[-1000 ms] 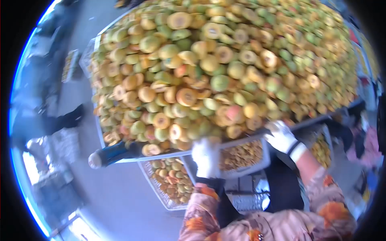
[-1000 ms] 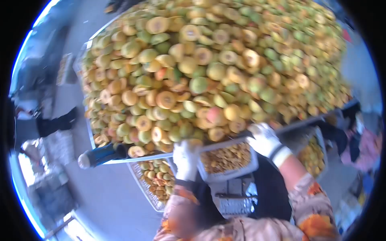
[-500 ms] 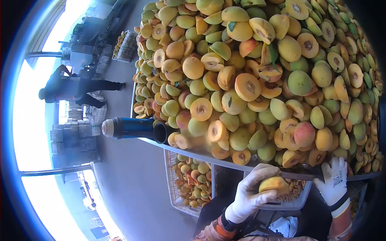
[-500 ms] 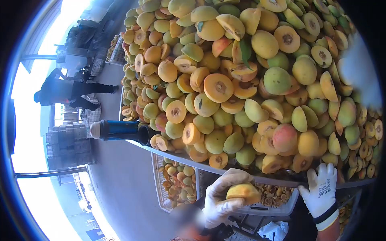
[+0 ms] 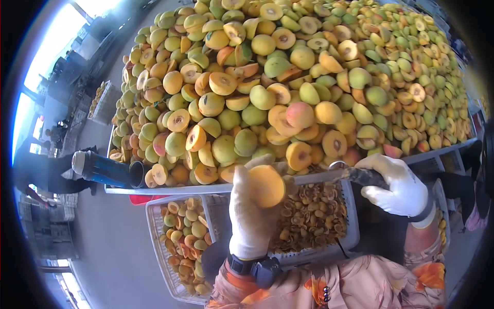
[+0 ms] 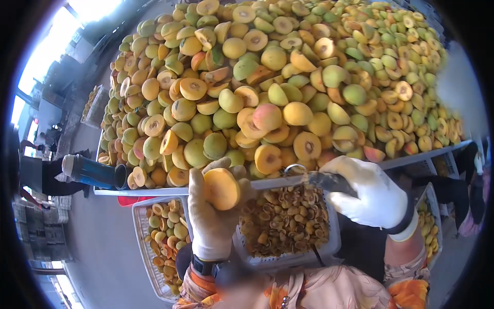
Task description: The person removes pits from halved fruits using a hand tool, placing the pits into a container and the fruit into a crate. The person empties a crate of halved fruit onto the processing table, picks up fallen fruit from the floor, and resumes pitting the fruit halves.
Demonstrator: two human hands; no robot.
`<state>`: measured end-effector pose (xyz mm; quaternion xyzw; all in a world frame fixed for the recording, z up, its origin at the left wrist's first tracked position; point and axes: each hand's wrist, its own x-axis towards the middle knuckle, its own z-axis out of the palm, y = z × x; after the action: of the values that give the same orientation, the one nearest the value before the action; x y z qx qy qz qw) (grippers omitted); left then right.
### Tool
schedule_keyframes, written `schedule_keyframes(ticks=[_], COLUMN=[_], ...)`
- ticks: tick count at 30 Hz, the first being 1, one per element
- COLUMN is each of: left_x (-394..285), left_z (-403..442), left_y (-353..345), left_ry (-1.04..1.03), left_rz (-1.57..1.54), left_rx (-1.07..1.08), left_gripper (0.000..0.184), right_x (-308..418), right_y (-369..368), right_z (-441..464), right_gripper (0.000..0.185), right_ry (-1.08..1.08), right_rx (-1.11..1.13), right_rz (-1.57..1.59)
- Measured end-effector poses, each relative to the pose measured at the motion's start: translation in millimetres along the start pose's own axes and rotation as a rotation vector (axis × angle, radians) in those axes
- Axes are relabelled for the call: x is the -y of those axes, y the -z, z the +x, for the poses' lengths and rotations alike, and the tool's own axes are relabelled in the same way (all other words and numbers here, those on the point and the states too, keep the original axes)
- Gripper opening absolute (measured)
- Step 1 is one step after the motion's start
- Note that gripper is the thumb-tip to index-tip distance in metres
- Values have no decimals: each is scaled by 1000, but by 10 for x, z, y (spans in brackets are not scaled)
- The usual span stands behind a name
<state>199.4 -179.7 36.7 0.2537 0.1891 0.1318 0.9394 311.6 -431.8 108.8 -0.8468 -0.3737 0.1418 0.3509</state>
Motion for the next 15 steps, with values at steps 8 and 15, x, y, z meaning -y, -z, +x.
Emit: schedule_keyframes(ticks=[8,15], left_x=[227,382], left_z=[-1084,-1890], left_y=[-252,-287], left_ry=[-278,-408], left_rz=[495,660], left_rx=[204,276], left_gripper=[75,80], right_x=[846,1167], right_y=[-857,-978], right_z=[-1332,-1909], right_gripper=[42,35], right_ry=[221,379], right_rx=[-232,-383], right_rz=[149,0])
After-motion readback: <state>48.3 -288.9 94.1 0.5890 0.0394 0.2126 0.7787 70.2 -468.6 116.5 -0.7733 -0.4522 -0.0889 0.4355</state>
